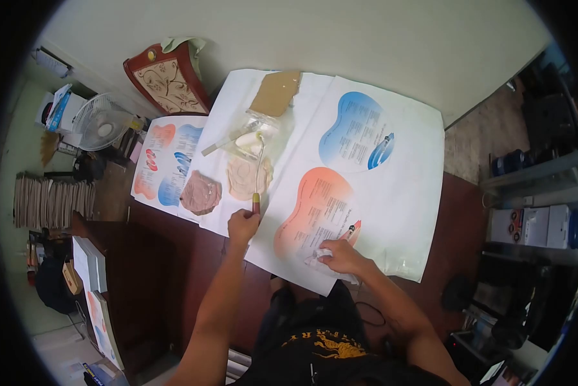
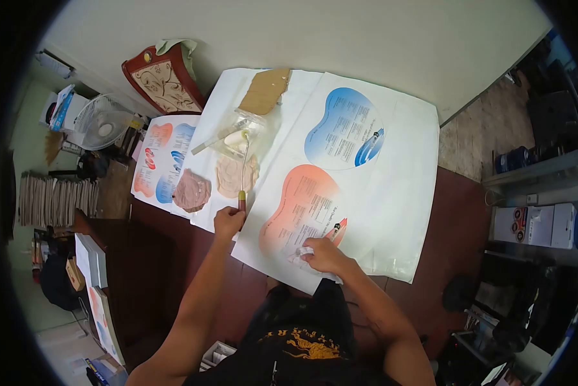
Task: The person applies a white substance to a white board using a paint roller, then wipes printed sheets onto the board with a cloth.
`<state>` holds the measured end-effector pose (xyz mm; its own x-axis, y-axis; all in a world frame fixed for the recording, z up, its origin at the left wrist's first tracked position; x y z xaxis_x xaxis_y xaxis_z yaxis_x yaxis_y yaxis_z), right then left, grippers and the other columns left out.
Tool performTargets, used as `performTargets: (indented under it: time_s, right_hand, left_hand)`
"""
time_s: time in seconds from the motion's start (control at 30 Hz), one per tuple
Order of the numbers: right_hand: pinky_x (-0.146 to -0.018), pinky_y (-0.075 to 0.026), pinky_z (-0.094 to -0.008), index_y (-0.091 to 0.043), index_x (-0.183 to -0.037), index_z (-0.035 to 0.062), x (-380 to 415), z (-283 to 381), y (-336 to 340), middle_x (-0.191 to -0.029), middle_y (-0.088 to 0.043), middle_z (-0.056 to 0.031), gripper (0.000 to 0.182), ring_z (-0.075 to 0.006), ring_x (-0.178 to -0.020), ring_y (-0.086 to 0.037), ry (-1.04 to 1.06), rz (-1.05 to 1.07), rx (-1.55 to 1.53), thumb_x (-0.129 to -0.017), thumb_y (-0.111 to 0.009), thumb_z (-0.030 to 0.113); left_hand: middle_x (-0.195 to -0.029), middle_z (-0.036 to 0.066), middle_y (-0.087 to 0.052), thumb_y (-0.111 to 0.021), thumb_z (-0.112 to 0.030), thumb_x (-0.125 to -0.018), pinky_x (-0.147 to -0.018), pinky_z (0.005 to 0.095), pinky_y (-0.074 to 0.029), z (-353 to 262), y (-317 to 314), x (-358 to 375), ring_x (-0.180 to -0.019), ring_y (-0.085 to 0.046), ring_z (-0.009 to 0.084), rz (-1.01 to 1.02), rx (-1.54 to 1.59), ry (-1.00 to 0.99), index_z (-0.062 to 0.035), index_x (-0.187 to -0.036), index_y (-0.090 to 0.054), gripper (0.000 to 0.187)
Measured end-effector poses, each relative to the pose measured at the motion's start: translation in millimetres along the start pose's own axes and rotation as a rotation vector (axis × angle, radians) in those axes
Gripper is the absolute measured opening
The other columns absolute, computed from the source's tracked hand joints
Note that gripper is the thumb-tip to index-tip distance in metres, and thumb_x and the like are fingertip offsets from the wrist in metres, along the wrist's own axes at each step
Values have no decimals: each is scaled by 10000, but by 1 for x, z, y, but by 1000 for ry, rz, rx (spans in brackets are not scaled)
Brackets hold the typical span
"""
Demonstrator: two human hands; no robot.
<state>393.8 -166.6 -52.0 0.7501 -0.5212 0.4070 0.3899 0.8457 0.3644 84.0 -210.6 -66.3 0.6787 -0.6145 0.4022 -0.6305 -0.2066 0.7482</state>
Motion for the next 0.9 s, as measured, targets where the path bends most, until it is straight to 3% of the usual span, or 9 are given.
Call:
performTargets:
  time_s: [0.13,0.23,0.3,0.37,0.47,0.57,0.63,0.73,0.9]
  right_hand:
    - [-874,-518,-417,-669,-1092,-46,-4,-36,2,-1046,-687,-258,341,-373,-1020,-665,-62,0,18,-845,-720,184]
    - [-845,-516,-414,-671,-1055,-41,0,-41,5,-1012,-688,-246,318,-362,-979,-667,-71,-14,4,-851,-722,199]
    - [-789,-520,-402,-668,-1005,-38,3,-25,15,-945,-692,-224,285,-337,-895,-675,-86,-33,-12,-852,-731,195]
    - [-714,-511,-375,-650,-964,-22,16,-3,53,-855,-674,-187,246,-289,-785,-655,-68,-326,-140,-845,-749,169]
    - [-627,-489,-339,-622,-930,7,54,25,116,-756,-640,-134,219,-222,-665,-608,-34,-663,-162,-831,-776,128]
    - [-598,-496,-346,-613,-945,46,64,59,151,-764,-649,-104,233,-236,-660,-635,67,-790,-4,-800,-789,90]
    - [-612,-510,-371,-619,-946,55,45,69,145,-791,-665,-106,223,-273,-697,-661,245,-816,117,-794,-778,90]
    - [-808,-465,-466,-634,-978,89,-9,36,86,-918,-676,-112,204,-337,-852,-633,378,-651,278,-812,-745,132]
    - [-800,-431,-475,-615,-912,88,-77,-9,80,-868,-666,-125,106,-316,-854,-639,347,-547,508,-893,-635,190]
  left_hand:
    - [-883,178,-740,-747,-282,-830,-769,373,-553,5,10,-7,-830,-722,283,-1,5,-17,33,-974,-729,347]
    - [-848,187,-730,-726,-300,-852,-771,419,-548,7,23,-14,-807,-711,357,-229,-36,-196,37,-990,-700,365]
    - [-1157,214,-653,-738,-284,-857,-896,485,-488,6,25,-10,-1065,-632,381,-177,-127,-94,15,-1214,-588,490]
    - [-1349,237,-551,-743,-259,-848,-986,528,-430,-15,32,14,-1226,-540,407,-282,-286,-83,6,-1345,-502,613]
    - [-1509,250,-348,-747,-276,-833,-1073,586,-313,-68,22,63,-1364,-352,464,-362,-287,-457,4,-1481,-335,817]
    - [-1576,285,-227,-667,-386,-864,-1157,610,-186,-107,-36,95,-1444,-217,493,-111,-336,-775,14,-1545,-224,905]
    - [-1599,287,-183,-598,-408,-900,-1177,616,-136,-112,-74,86,-1469,-160,499,-26,-474,-800,17,-1553,-207,872]
    - [-1616,283,-151,-508,-424,-945,-1191,624,-88,-115,-105,76,-1487,-105,506,88,-491,-820,25,-1559,-192,824]
    - [-1613,279,-175,-415,-450,-982,-1192,625,-82,-115,-114,68,-1483,-110,517,185,-506,-807,38,-1555,-195,784]
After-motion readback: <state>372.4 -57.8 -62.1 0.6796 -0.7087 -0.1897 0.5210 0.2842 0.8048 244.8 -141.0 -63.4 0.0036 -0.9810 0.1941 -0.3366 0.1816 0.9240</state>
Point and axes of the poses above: each hand's wrist, its own x-axis away from the middle knuckle, its own y-axis out of the back of the hand, z = x × y, the point moved 10 cm from there along -x, towards the middle knuckle
